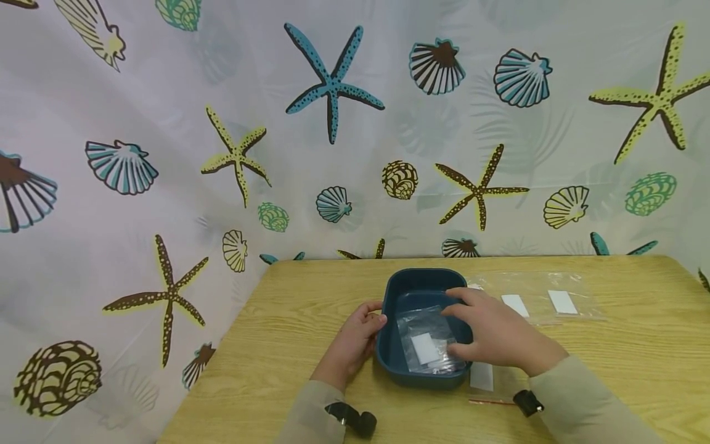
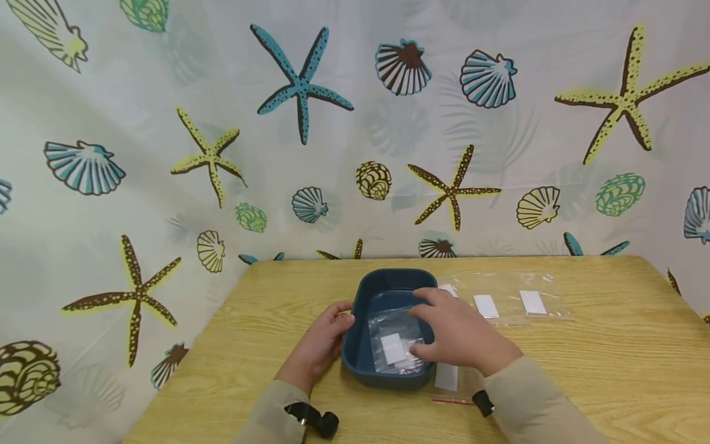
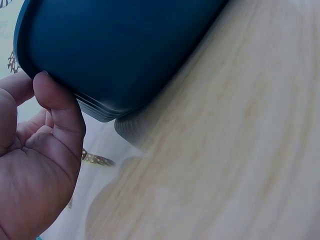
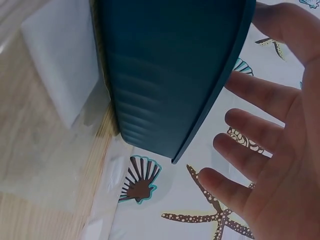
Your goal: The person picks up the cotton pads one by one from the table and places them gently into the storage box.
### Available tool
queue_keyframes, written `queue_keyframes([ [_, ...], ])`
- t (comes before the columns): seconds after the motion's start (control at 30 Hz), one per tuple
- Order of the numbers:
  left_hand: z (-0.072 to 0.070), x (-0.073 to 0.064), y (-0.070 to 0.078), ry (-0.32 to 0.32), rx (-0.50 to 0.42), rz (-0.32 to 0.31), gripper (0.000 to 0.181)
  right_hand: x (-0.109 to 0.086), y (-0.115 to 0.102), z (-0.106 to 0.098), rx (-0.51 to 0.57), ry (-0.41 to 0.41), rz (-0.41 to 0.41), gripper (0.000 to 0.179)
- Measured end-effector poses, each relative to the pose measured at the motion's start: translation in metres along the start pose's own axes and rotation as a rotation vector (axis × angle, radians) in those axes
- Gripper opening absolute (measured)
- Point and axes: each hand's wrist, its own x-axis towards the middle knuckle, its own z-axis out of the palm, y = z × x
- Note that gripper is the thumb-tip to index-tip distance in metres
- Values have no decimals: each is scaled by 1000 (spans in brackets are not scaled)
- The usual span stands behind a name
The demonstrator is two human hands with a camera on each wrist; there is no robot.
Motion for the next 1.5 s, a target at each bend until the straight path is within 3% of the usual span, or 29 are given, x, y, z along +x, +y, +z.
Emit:
queue_keyframes([
  [0.37,1,2,2,-8,3,1,45,-11,13,-8,-27,13,66,55],
  [0.7,4,3,1,-18,-12,16,43,-38,34,-5,-20,38,103,53],
  [1.07,0,2,2,0,10,14,43,-50,36,-1,-12,-59,176,58],
  [1.3,-1,1,1,0,12,0,44,-50,32,7,-6,-105,151,59],
  [1.5,1,1,1,-9,17,0,43,-47,25,16,-46,-167,181,60],
])
